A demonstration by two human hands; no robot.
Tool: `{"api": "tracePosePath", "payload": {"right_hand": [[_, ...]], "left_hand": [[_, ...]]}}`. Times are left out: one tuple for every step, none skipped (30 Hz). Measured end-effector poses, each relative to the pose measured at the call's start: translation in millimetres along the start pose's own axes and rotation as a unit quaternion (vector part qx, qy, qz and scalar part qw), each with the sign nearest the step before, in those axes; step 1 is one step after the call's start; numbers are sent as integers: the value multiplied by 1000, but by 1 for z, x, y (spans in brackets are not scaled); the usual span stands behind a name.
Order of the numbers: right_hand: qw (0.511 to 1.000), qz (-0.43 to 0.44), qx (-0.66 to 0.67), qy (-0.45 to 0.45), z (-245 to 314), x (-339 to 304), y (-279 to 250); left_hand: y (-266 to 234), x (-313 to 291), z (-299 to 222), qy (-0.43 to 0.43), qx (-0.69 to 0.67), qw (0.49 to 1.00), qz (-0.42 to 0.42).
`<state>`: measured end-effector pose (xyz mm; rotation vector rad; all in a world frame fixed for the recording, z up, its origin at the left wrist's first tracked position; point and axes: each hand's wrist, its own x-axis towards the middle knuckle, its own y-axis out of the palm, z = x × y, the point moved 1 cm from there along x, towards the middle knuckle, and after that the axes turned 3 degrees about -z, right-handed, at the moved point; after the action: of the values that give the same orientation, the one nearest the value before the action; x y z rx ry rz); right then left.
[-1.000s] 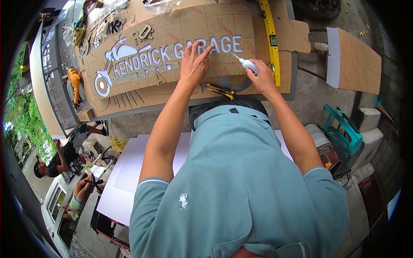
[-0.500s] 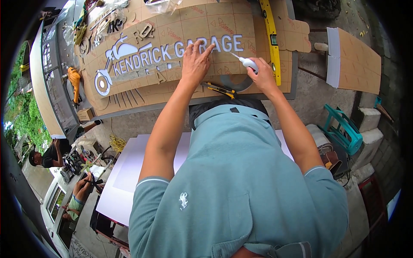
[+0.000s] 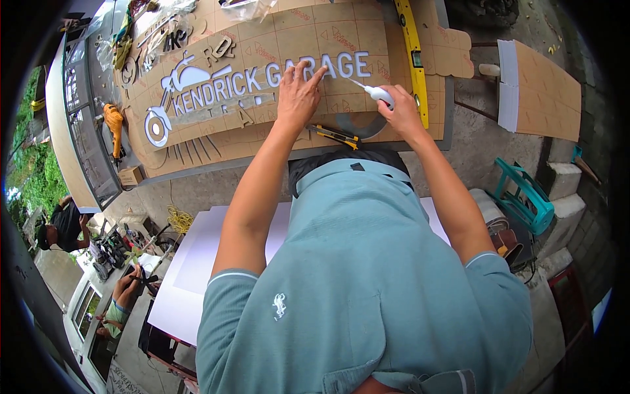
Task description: Assembling an acrylic sign by gluing laser-cut letters onto a base using a template.
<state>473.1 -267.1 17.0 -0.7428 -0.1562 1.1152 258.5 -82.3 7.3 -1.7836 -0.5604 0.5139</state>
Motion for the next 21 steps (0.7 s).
{"api": "tracePosePath", "payload": {"right_hand": [[1000,0,0,0,1,0,0],[1000,-1,-1,2,2,0,-1],[1000,-2,-1,4,3,0,-1],[1000,-3,-1,5,3,0,-1],[1000,-1,-5,5,3,0,-2],[1000,1,-8,5,3,0,-2],[1000,1,-8,5,5,0,-3],[1000,1,-8,10,6,1,-3],[1000,1,-8,14,7,1,-3],[1000,1,-8,15,7,1,-3],[1000,2,-11,9,6,2,-3],[1000,3,-15,3,5,2,-3],[1000,3,-15,3,6,2,-3],[1000,3,-13,6,7,2,-3],[1000,3,-11,9,8,3,-3],[1000,4,-11,9,9,3,-3],[1000,8,-18,7,9,4,-3],[1000,12,-24,5,10,4,-3],[1000,13,-24,5,11,4,-3],[1000,11,-26,3,12,5,-3],[1000,9,-27,1,12,5,-3]], "left_hand": [[1,0,1,0,-3,1000,0],[1,0,1,0,-3,1000,0],[2,0,1,2,-3,1000,-5],[1,0,1,4,-3,1000,-10],[1,0,1,4,-3,1000,-10],[1,0,1,5,-3,1000,-10],[1,0,1,6,-3,1000,-11],[1,0,1,6,-3,1000,-10],[1,-1,1,4,-1,1000,-10],[1,-1,1,2,1,1000,-9],[2,-1,1,2,1,1000,-9],[2,-1,1,5,-2,1000,-10],[2,-1,1,7,-4,1000,-11],[2,-1,1,7,-4,1000,-10],[2,-1,1,5,-1,1000,-9],[2,-1,0,4,3,1000,-7],[1,-1,0,3,2,1000,-7],[1,-1,0,3,1,1000,-5],[1,-1,0,3,0,1000,-2],[1,-1,0,3,0,1000,-2],[0,-1,0,2,0,1000,1]]}}
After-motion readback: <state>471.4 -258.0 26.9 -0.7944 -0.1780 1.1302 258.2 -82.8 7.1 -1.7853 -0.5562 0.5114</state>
